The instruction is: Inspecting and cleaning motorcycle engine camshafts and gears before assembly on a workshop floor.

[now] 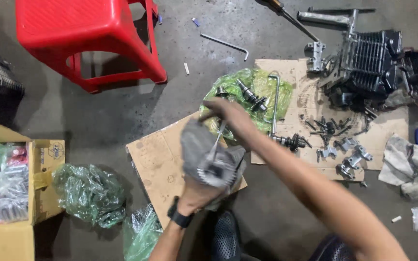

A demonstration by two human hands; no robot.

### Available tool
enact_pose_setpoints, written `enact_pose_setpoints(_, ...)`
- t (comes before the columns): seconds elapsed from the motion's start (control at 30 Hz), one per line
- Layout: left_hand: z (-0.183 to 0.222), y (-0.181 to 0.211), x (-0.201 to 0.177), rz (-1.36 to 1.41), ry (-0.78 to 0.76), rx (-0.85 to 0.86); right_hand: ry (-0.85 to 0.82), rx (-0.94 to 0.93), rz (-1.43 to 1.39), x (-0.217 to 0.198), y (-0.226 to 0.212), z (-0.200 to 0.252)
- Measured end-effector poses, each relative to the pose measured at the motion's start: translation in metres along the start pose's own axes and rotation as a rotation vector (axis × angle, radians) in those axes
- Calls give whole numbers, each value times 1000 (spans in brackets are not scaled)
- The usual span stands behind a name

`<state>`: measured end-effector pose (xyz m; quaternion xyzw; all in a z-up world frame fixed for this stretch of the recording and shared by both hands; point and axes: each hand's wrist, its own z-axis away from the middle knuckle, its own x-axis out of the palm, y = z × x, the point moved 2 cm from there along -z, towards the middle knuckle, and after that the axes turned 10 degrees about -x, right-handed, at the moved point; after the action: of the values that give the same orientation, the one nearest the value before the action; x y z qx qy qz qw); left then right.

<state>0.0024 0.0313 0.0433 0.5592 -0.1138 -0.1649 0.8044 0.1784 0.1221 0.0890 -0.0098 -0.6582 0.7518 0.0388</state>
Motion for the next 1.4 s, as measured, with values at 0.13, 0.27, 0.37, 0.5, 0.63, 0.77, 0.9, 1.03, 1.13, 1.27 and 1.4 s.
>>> enact_pose_setpoints(0.13, -6, -1, 28, -389, -52, 314, -695, 47, 796, 62, -75, -14)
enact_pose_setpoints(0.27, -12, -30, 0, -450, -95, 268, -509, -984, 810, 65, -74, 68)
enact_pose_setpoints(0.37, -15, -48, -30, -443, -113, 170, -91, -492, -297, 0, -23, 70)
enact_pose_setpoints(0.5, -6, -9, 5, -353, -131, 86, -120, 229, -144, -5, 12, -25)
enact_pose_setpoints(0.63, -22, -1, 35, -244, -108, 195, -801, -401, 850, 61, -67, -4)
enact_pose_setpoints(0.77, -41, -82, -7, -21, 13, -13, -448, -1119, 846, 46, -92, 72)
enact_pose_setpoints(0.9, -19, -28, -8, -113, 18, 8, -141, -412, 245, 0, -39, 27)
enact_pose_setpoints(1.03, -29, -15, 27, -339, -150, 150, -441, 155, 387, 20, -51, -30)
enact_pose_setpoints(1.13, -43, -18, 38, -515, -8, 192, -558, -346, 1089, 49, -90, 2)
enact_pose_setpoints(1.27, -46, -16, 6, -525, 264, 284, -267, -883, 574, 22, -64, 71)
enact_pose_setpoints(1.4, -28, -47, 2, -324, 71, 186, 128, -401, 50, -21, -12, 39)
